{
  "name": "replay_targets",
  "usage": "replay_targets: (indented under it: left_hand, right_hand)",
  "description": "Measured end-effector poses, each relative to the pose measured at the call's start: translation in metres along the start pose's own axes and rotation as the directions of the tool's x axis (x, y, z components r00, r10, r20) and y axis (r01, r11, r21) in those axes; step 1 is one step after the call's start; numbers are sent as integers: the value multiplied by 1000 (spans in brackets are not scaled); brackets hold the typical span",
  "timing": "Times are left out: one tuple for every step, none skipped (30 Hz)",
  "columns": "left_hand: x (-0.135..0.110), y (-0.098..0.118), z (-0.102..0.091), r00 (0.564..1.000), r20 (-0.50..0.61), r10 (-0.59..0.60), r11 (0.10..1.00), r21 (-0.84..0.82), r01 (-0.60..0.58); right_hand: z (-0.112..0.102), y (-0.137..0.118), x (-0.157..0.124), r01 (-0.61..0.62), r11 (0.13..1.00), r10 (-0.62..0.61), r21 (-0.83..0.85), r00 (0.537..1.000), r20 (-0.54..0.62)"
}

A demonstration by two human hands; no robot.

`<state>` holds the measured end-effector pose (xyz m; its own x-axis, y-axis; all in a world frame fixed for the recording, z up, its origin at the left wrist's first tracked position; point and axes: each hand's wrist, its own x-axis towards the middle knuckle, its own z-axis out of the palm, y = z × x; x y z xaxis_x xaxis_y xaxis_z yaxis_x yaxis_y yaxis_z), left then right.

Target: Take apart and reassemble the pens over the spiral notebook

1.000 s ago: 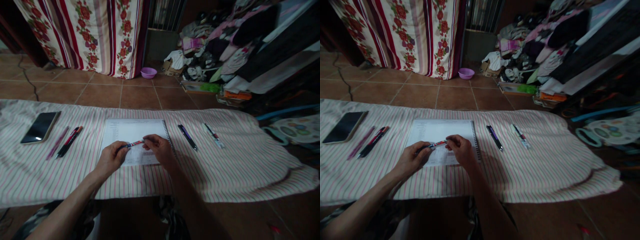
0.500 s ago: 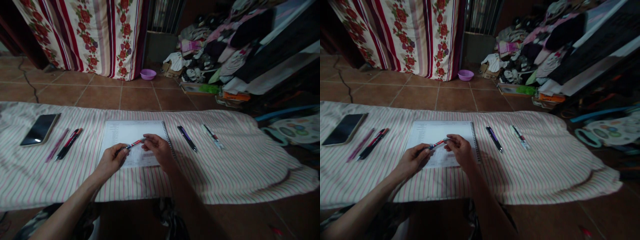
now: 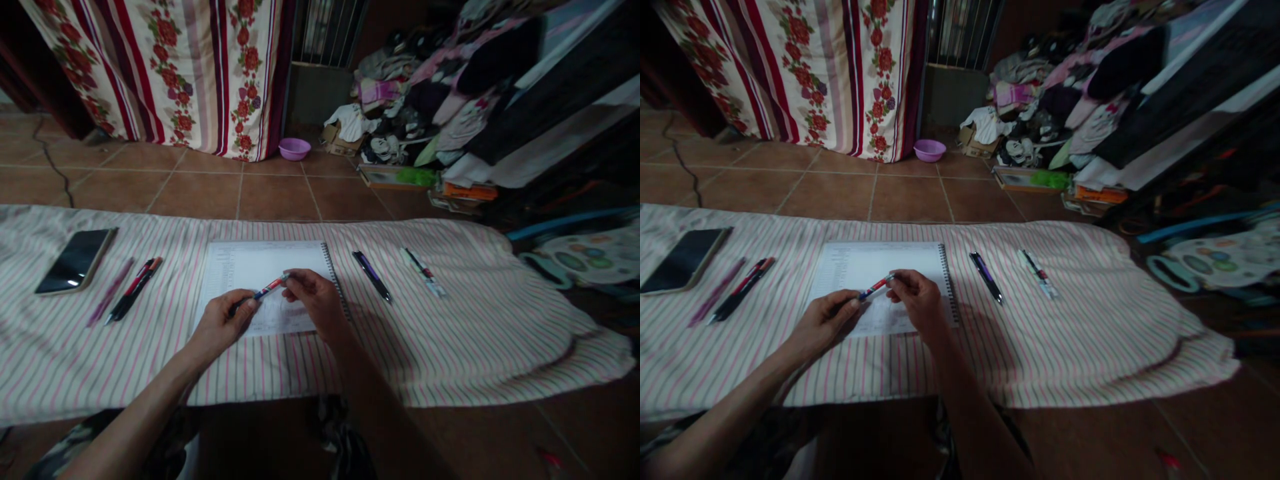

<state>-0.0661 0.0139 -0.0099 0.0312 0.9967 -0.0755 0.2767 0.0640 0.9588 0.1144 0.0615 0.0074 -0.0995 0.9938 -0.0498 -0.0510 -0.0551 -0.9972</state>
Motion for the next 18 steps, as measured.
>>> replay_targets:
  left_hand:
    - [0, 0, 0, 1000, -2, 6, 1000, 15, -5]
    - [0, 0, 0, 1000, -3, 8, 1000, 24, -8]
    - [0, 1, 0, 1000, -1, 7, 1000, 27, -7]
    - [0, 1, 0, 1000, 6, 3, 1000, 27, -3]
    - [0, 2, 0, 1000, 16, -1, 1000, 24, 0]
    - [0, 2, 0, 1000, 28, -2, 1000, 23, 1]
    - [0, 3, 0, 999, 38, 2, 1000, 31, -3]
    - [0, 4, 0, 999, 44, 11, 999, 52, -13]
    - [1, 5, -1, 999, 43, 28, 996, 85, -31]
    - [1, 6, -1, 998, 37, 49, 990, 127, -54]
    - [1, 6, -2, 997, 27, 73, 982, 170, -76]
    - [1, 7, -2, 995, 15, 95, 973, 209, -96]
    - [1, 7, -2, 993, 4, 116, 964, 240, -114]
    - [1, 8, -3, 991, -5, 132, 956, 263, -126]
    - [1, 8, -3, 990, -10, 140, 951, 279, -131]
    - [1, 9, -3, 990, -12, 139, 950, 285, -130]
    - [1, 9, -3, 991, -11, 131, 951, 284, -123]
    - [1, 9, -2, 993, -11, 118, 956, 272, -111]
  right_hand:
    - [0, 0, 0, 1, 1000, -1, -10, 1000, -8]
    - [0, 0, 0, 1, 1000, -2, -18, 1000, -14]
    - [1, 0, 1, 1, 1000, -1, -22, 1000, -17]
    - [1, 0, 1, 2, 1000, -2, -23, 1000, -17]
    - [1, 0, 1, 5, 1000, -5, -21, 1000, -14]
    - [1, 0, 1, 9, 1000, -10, -19, 1000, -8]
    - [1, -1, 1, 15, 1000, -15, -18, 1000, -1]
    - [0, -2, 0, 20, 1000, -20, -20, 1000, 3]
    - [0, -2, 0, 22, 999, -22, -24, 1000, 5]
    - [0, -3, 0, 22, 999, -22, -30, 1000, 7]
    - [0, -3, -1, 21, 999, -21, -37, 1000, 10]
    - [-1, -3, -1, 20, 999, -19, -42, 1000, 13]
    - [-1, -3, -1, 18, 999, -17, -44, 1000, 14]
    - [-1, -3, -1, 17, 999, -17, -43, 1000, 17]
    - [-1, -3, 0, 17, 999, -16, -42, 1000, 18]
    - [-1, -2, 0, 15, 999, -14, -39, 1000, 17]
    - [-1, -1, 0, 12, 999, -12, -33, 1000, 15]
    - [-1, 0, 1, 10, 1000, -10, -24, 1000, 12]
